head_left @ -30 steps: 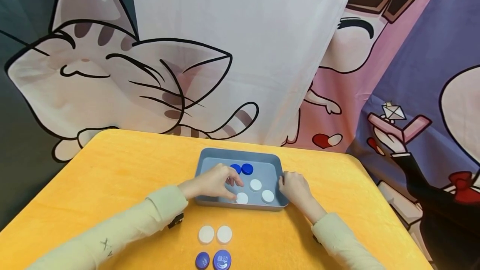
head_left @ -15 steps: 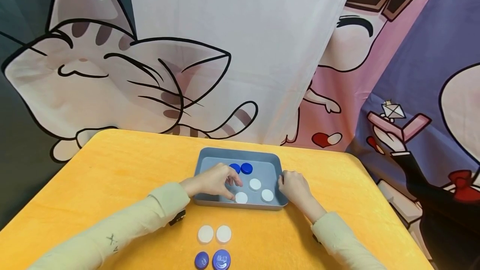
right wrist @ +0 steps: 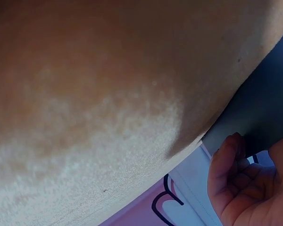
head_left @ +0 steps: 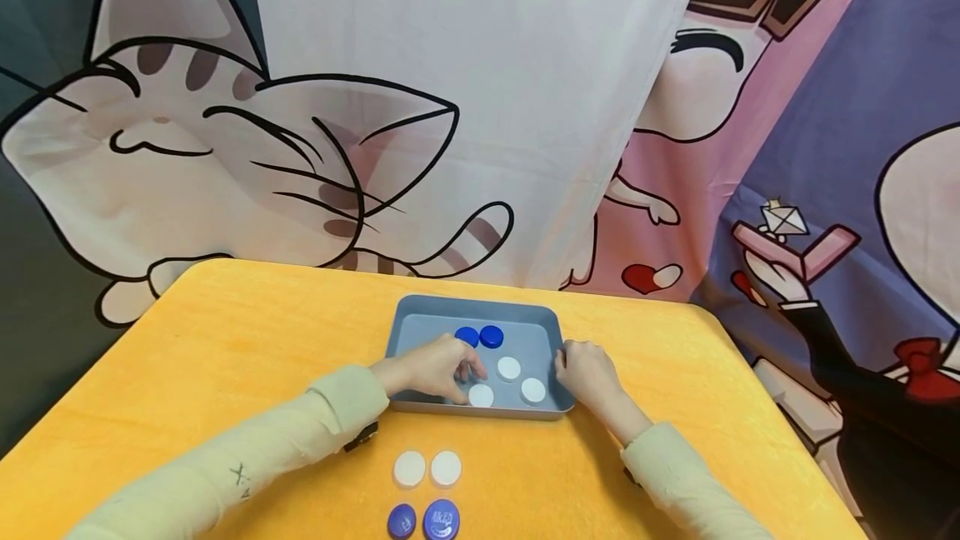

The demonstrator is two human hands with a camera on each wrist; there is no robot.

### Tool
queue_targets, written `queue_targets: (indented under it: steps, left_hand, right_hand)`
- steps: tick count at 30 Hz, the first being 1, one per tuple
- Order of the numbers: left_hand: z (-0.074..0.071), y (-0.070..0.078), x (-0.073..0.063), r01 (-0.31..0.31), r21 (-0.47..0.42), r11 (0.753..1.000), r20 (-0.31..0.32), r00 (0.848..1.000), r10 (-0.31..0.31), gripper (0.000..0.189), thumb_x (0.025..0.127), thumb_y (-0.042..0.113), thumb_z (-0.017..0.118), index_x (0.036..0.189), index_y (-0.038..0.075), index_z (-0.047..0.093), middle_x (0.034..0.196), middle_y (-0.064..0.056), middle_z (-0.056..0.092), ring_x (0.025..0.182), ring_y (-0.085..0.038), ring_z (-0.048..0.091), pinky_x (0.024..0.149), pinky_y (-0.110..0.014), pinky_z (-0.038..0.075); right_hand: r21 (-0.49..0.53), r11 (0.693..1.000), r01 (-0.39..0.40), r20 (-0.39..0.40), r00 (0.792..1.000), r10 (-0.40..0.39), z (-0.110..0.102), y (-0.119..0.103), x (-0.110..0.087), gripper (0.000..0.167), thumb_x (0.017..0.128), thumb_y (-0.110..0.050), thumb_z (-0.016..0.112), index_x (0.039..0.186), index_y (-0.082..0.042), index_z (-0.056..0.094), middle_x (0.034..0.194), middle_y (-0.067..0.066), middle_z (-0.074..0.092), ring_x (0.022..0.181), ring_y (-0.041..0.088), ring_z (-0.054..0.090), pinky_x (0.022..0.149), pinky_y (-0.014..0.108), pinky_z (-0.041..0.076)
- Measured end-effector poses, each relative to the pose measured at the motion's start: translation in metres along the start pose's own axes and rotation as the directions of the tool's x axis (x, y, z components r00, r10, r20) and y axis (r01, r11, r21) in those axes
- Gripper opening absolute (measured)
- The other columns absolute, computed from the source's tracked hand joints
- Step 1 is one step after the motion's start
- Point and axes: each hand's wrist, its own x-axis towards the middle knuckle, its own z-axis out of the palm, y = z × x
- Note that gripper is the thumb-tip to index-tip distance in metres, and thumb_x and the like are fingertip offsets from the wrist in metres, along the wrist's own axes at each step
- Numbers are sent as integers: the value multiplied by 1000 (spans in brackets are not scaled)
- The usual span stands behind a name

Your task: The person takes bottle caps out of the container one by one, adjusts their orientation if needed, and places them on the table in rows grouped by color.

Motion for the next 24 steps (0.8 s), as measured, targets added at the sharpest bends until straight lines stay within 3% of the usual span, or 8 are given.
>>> queue_targets:
  steps: [14,24]
  left_hand:
    - [7,0,8,16,29,999,19,1000,-17,35,72,10,83,105,6,72,103,-4,72,79,-11,61,71,-14,50]
    - [9,1,9,-47,53,997,8,999,46,34,71,6,82,103,2,72,100,-7,73,74,-10,59,69,-14,50]
  right_hand:
    - [1,1000,3,-7,1000,-3,0,0,0,26,89,-14,61,67,-3,59,53,6,50,46,18,47,45,29,39]
    - [0,1000,-12,5,1000,12,-1,-2,0,25,90,-15,61,69,-1,60,54,6,51,47,18,48,47,30,41]
